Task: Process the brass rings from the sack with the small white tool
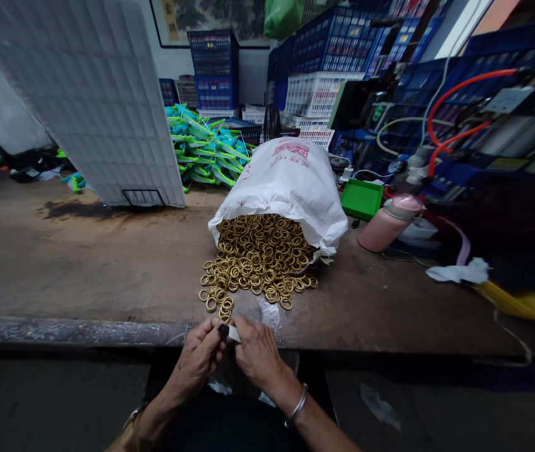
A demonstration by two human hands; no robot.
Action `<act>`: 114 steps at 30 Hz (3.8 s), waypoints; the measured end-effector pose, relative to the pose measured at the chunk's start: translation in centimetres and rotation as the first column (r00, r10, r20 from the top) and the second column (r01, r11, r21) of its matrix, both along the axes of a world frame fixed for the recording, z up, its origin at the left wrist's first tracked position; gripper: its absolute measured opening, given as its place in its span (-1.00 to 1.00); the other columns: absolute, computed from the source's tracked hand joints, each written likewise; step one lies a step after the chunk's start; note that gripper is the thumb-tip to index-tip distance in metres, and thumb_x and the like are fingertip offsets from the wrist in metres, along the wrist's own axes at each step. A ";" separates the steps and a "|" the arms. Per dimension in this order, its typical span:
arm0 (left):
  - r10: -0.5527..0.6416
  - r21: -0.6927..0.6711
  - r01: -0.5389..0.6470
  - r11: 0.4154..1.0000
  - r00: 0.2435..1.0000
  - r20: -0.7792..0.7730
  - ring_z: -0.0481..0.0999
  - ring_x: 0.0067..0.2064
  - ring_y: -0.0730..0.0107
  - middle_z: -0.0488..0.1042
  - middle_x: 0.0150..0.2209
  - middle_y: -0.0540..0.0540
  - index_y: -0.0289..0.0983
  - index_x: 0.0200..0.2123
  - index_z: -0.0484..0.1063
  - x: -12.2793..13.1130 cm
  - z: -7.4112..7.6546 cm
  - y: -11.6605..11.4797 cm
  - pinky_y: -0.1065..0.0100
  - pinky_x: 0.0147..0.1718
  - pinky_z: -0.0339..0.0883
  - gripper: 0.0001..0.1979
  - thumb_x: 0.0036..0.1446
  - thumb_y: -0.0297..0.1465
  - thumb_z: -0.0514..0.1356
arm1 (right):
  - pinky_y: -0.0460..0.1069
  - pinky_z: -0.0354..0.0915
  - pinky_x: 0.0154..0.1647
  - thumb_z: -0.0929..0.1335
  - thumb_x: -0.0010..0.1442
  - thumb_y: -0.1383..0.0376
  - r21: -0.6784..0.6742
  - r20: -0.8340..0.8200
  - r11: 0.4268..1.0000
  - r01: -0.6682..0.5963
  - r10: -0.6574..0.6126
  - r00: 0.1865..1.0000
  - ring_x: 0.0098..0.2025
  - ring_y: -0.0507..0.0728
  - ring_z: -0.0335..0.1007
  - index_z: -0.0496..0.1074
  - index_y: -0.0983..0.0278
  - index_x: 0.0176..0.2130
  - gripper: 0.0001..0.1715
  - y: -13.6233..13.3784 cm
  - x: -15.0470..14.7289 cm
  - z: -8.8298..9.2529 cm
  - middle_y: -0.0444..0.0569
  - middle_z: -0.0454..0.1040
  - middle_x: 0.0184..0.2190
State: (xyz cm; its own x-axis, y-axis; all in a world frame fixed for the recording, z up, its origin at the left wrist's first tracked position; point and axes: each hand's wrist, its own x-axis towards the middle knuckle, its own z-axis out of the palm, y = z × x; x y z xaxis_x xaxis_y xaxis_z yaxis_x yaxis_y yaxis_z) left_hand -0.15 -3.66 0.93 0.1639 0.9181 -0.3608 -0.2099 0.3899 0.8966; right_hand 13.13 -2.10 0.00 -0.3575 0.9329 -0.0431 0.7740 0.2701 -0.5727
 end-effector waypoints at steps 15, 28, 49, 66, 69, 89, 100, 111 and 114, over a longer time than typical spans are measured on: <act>0.017 -0.082 -0.005 0.997 0.990 0.143 0.09 -0.69 0.68 0.19 -0.65 0.14 -0.28 -0.45 0.22 -0.9 -0.5 -0.8 0.59 -0.73 -0.12 -0.70 -0.01 -0.14 0.13 | -0.05 -0.05 -0.49 0.14 0.04 0.51 0.092 0.301 0.987 0.128 -0.150 0.942 -0.46 0.10 0.34 0.30 0.28 -0.25 -0.70 1.9 -0.8 -1.2 -0.01 0.47 -0.43; 0.102 -0.198 -0.018 0.980 0.900 0.423 0.25 -0.60 0.63 0.37 -0.47 0.00 -0.28 -0.42 0.24 -2.3 -1.0 -0.4 0.59 -0.73 -0.04 -0.77 -0.02 -0.25 0.19 | -0.09 -0.07 -0.49 0.21 0.11 0.38 0.106 0.165 0.980 0.171 -0.187 0.968 -0.44 0.04 0.33 0.29 0.23 -0.24 -0.83 4.9 -2.2 -1.1 -0.08 0.45 -0.44; 0.195 -0.036 -0.192 0.981 0.970 0.142 0.15 -0.67 0.64 0.22 -0.62 0.12 -0.29 -0.32 0.32 -0.3 -1.7 2.1 0.60 -0.76 -0.03 -0.63 -0.10 -0.13 0.20 | -0.13 0.15 -0.49 0.26 0.03 0.20 -0.252 -0.582 0.939 0.234 -0.341 0.738 -0.56 -0.03 0.18 0.30 0.27 -0.46 -0.82 3.7 -1.0 -0.9 -0.22 0.28 -0.63; 0.025 0.006 -0.025 1.000 0.999 -0.039 0.10 -0.70 0.64 0.18 -0.67 0.15 -0.27 -0.42 0.27 0.3 -1.1 1.7 0.58 -0.74 -0.06 -0.68 -0.05 -0.12 0.13 | -0.13 0.05 -0.49 0.23 0.05 0.20 -0.218 -0.499 0.956 0.194 -0.281 0.820 -0.51 -0.03 0.11 0.29 0.31 -0.54 -0.75 2.8 -0.7 0.3 -0.21 0.22 -0.62; 0.001 -0.030 0.000 1.000 0.999 0.049 0.08 -0.71 0.67 0.18 -0.66 0.15 -0.26 -0.45 0.21 0.4 -1.3 1.6 0.61 -0.76 -0.13 -0.68 -0.06 -0.12 0.15 | -0.13 0.05 -0.49 0.23 0.04 0.21 -0.247 -0.519 0.950 0.189 -0.294 0.803 -0.51 -0.03 0.10 0.27 0.30 -0.56 -0.75 2.7 -0.6 0.7 -0.21 0.21 -0.63; 0.023 0.009 -0.024 1.000 0.998 0.061 0.08 -0.70 0.68 0.19 -0.66 0.15 -0.24 -0.48 0.16 0.4 -0.7 1.1 0.60 -0.74 -0.09 -0.68 -0.04 -0.12 0.14 | -0.12 -0.03 -0.55 0.17 -0.04 0.47 0.014 -0.234 0.998 0.064 -0.059 0.970 -0.59 -0.02 0.10 0.25 0.24 -0.50 -0.83 1.5 0.2 -0.5 -0.20 0.24 -0.65; 0.016 0.171 -0.011 0.985 0.999 -0.029 0.12 -0.64 0.64 0.18 -0.65 0.12 -0.28 -0.55 0.19 -0.2 -0.6 0.7 0.56 -0.64 0.01 -0.68 -0.01 -0.15 0.13 | -0.08 -0.05 -0.50 0.13 -0.17 0.54 0.026 0.042 1.000 0.009 -0.010 0.999 -0.52 0.05 0.23 0.31 0.22 -0.34 -0.60 1.6 0.4 -0.2 -0.13 0.37 -0.57; -0.364 -0.251 0.380 0.890 0.925 0.108 0.15 -0.74 0.66 0.36 -0.61 0.03 -0.30 -0.56 0.29 -0.1 -3.9 -2.0 0.58 -0.83 -0.11 -0.86 -0.11 -0.35 0.17 | -0.09 -0.06 -0.49 0.17 0.08 0.43 0.148 0.114 0.969 0.198 -0.216 0.970 -0.47 0.05 0.30 0.30 0.24 -0.37 -0.82 3.7 0.7 -1.9 -0.09 0.41 -0.53; -0.286 -0.371 0.302 0.878 0.953 0.098 0.21 -0.74 0.62 0.35 -0.63 0.01 -0.33 -0.62 0.30 0.2 -7.5 -1.8 0.56 -0.85 -0.07 -0.83 -0.12 -0.39 0.20 | -0.10 -0.01 -0.44 0.20 0.11 0.36 0.144 0.061 0.972 0.186 -0.196 0.979 -0.39 0.05 0.33 0.29 0.23 -0.32 -0.88 3.9 -0.5 -1.5 -0.08 0.43 -0.44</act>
